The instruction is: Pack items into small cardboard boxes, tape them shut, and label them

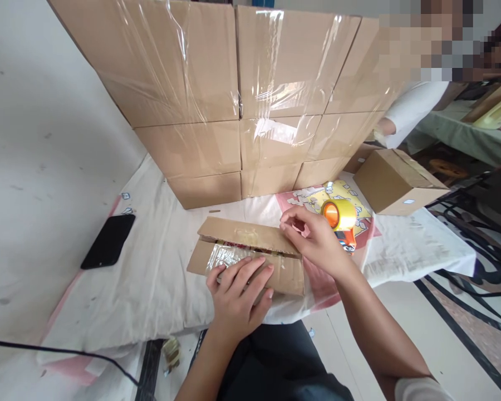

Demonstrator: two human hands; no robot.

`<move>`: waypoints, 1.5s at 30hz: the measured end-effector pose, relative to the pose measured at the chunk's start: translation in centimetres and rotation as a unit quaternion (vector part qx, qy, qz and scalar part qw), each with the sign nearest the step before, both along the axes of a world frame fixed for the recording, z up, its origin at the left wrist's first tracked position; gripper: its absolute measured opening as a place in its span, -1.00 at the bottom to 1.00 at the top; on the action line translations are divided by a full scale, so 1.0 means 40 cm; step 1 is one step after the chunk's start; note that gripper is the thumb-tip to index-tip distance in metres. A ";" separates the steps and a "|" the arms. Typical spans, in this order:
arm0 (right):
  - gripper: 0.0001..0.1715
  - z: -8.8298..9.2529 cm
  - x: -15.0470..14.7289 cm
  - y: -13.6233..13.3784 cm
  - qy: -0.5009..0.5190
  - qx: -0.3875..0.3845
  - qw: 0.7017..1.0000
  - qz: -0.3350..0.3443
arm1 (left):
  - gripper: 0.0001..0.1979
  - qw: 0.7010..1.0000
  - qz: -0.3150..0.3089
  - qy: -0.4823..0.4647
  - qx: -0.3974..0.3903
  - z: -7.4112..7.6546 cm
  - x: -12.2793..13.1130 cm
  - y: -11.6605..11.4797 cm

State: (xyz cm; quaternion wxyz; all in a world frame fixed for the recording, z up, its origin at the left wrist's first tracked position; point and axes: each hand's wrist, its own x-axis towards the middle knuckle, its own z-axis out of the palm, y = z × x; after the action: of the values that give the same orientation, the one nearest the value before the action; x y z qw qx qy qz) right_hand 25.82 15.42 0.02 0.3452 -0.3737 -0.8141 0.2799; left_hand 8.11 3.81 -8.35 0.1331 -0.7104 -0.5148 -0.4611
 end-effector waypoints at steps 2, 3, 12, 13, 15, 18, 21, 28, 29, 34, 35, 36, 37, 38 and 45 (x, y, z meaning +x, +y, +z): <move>-0.91 0.005 0.005 -0.011 0.016 0.039 0.999 -0.005 | -0.72 1.000 0.002 0.004 -0.004 0.000 0.002 0.000; -0.90 0.006 0.006 -0.017 0.014 0.061 0.998 -0.002 | -0.72 1.000 0.004 0.006 -0.005 0.001 0.002 0.000; -0.82 -0.017 0.006 -0.020 -0.030 0.189 0.982 0.011 | -0.56 0.990 0.025 0.061 -0.124 0.065 -0.008 0.005; -0.81 -0.014 0.008 -0.022 -0.016 0.205 0.979 -0.002 | -0.54 0.988 0.026 0.060 -0.142 0.074 -0.007 0.008; -0.80 0.003 0.018 -0.034 0.042 0.236 0.970 -0.045 | -0.52 0.985 0.032 0.051 -0.163 0.085 -0.002 0.014; -0.87 0.054 0.044 -0.064 0.149 0.187 0.966 -0.099 | -0.51 0.983 0.031 0.035 -0.175 0.086 0.003 0.021; -0.97 0.097 0.056 -0.085 0.152 0.016 0.988 -0.028 | -0.41 0.983 0.025 0.012 -0.180 0.077 0.004 0.022; -0.99 0.035 -0.003 -0.037 -0.034 -0.116 0.987 0.104 | -0.14 0.984 0.015 0.013 -0.175 0.063 -0.006 -0.003; -0.98 0.024 -0.008 -0.029 -0.047 -0.105 0.988 0.107 | -0.18 0.985 0.012 0.019 -0.174 0.063 -0.008 -0.005; -0.94 0.011 -0.018 -0.028 -0.091 -0.049 0.989 0.105 | -0.63 0.990 0.006 0.049 -0.129 0.064 -0.013 0.005; -0.96 0.013 -0.022 -0.032 -0.108 -0.034 0.989 0.093 | -0.66 0.992 0.008 0.050 -0.117 0.062 -0.013 0.008; -0.97 0.016 -0.026 -0.034 -0.126 -0.013 0.989 0.071 | -0.67 0.993 0.010 0.051 -0.109 0.060 -0.013 0.010; -0.85 0.017 -0.031 -0.033 -0.145 0.014 0.989 0.035 | -0.66 0.993 0.012 0.052 -0.104 0.058 -0.013 0.011; -0.67 0.016 -0.034 -0.028 -0.162 0.040 0.986 -0.012 | -0.66 0.993 0.013 0.052 -0.102 0.057 -0.012 0.011; -0.60 -0.054 0.057 0.074 -0.158 0.055 0.939 -0.300 | -0.66 0.995 0.021 0.046 -0.083 0.057 -0.009 0.004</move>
State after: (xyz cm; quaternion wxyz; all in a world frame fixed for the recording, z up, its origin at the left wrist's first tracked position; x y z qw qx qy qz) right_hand 28.11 18.39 -2.14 0.2998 -0.6207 -0.7224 0.0552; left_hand 7.75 3.97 -6.07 0.1068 -0.7286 -0.5593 -0.3808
